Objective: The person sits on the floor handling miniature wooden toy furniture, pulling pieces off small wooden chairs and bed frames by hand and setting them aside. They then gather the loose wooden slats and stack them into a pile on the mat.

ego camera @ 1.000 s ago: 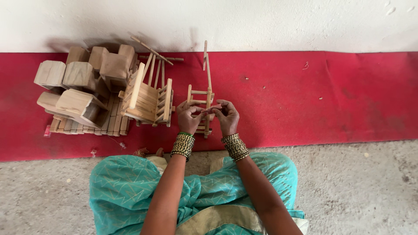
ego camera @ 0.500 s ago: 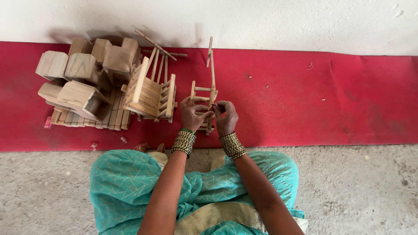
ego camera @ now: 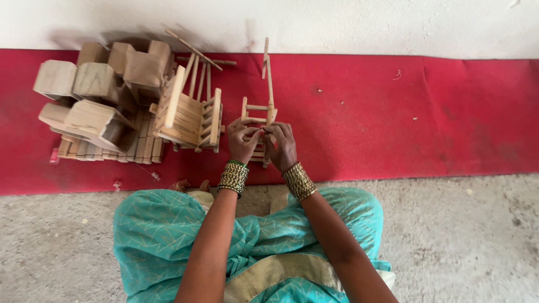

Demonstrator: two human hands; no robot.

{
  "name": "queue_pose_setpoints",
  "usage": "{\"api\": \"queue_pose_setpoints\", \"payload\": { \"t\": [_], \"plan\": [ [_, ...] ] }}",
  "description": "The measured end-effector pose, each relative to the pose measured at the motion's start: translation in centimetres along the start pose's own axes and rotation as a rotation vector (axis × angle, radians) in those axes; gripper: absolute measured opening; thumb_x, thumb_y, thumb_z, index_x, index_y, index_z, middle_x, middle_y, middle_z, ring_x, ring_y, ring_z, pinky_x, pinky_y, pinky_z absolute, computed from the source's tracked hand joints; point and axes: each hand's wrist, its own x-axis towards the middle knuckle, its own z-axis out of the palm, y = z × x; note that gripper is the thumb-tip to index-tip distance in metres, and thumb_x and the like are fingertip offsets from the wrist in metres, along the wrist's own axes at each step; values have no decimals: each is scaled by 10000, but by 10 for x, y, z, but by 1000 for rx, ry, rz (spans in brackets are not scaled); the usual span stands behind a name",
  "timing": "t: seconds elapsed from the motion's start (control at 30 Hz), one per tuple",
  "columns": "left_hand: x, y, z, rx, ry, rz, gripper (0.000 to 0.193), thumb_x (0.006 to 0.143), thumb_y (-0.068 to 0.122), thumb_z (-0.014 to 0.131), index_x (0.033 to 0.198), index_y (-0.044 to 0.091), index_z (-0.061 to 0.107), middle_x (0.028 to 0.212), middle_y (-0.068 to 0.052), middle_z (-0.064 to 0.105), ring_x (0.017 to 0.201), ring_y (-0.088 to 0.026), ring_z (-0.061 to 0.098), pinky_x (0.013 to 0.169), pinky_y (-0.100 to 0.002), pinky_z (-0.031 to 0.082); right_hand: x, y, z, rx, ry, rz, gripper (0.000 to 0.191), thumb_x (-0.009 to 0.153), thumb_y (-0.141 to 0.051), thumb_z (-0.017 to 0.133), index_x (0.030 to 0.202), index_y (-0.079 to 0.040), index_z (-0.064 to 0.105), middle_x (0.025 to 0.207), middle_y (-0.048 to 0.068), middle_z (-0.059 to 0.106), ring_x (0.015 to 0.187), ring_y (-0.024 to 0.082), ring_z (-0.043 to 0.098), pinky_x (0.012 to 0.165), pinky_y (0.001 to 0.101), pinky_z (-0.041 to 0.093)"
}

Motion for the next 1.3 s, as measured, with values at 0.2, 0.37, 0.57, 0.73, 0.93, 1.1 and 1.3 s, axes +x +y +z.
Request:
{"api": "queue_pose_setpoints", "payload": {
  "t": [0.2, 0.37, 0.57, 0.73, 0.93, 1.1, 1.3],
  "plan": [
    [0, 2, 0, 130, 86, 107, 151, 893, 284, 787, 965, 153, 813, 1174, 13, 685, 1257, -258, 457, 1080, -430, 439, 21, 54, 17, -15, 116, 29, 100, 972, -34, 724, 987, -133, 714, 979, 41, 745, 870, 166, 731, 752, 268, 655],
    [0, 13, -3, 164, 75, 95, 189, 835, 295, 812, 986, 181, 805, 1140, 12, 695, 1230, -263, 464, 1079, -438, 433, 32, 60, -1, 547, 29, 443, 239, 966, 19, 657, 1196, -48, 650, 1085, 59, 753, 932, 122, 741, 779, 258, 653],
    [1, 10, -2, 215, 70, 78, 191, 840, 280, 830, 1003, 182, 808, 1108, -2, 698, 1234, -280, 462, 1079, -454, 429, 25, 45, -1, 517, 34, 360, 408, 947, 51, 646, 1340, -56, 612, 1175, 84, 717, 975, 126, 730, 814, 266, 658],
    [1, 1, 2, 162, 93, 45, 210, 849, 258, 807, 1031, 155, 787, 1101, -22, 686, 1222, -261, 485, 1063, -425, 459, 27, 57, 8, 420, 41, 388, 315, 963, 26, 655, 1248, -96, 711, 1028, 68, 743, 844, 115, 748, 742, 264, 687],
    [1, -9, 5, 185, 94, 34, 216, 845, 242, 812, 1031, 136, 785, 1077, -35, 695, 1193, -258, 500, 1055, -424, 458, 29, 60, 11, 320, -70, 375, 202, 918, -4, 743, 1104, -82, 752, 1048, 76, 741, 831, 127, 768, 713, 284, 642],
    [6, -14, 7, 206, 125, 67, 181, 834, 208, 798, 1003, 143, 791, 1076, -44, 723, 1180, -256, 537, 1066, -453, 442, 31, 58, 14, 226, -57, 305, 251, 817, -6, 815, 1039, -35, 703, 1010, 87, 748, 874, 159, 747, 776, 306, 650],
    [8, -8, 3, 187, 117, 34, 185, 814, 155, 787, 998, 161, 777, 1090, -39, 734, 1183, -270, 542, 1075, -473, 444, 54, 66, 26, -208, 56, 25, 222, 702, -56, 871, 790, -88, 669, 1081, 159, 723, 962, 258, 685, 839, 402, 582]
  ]
}}
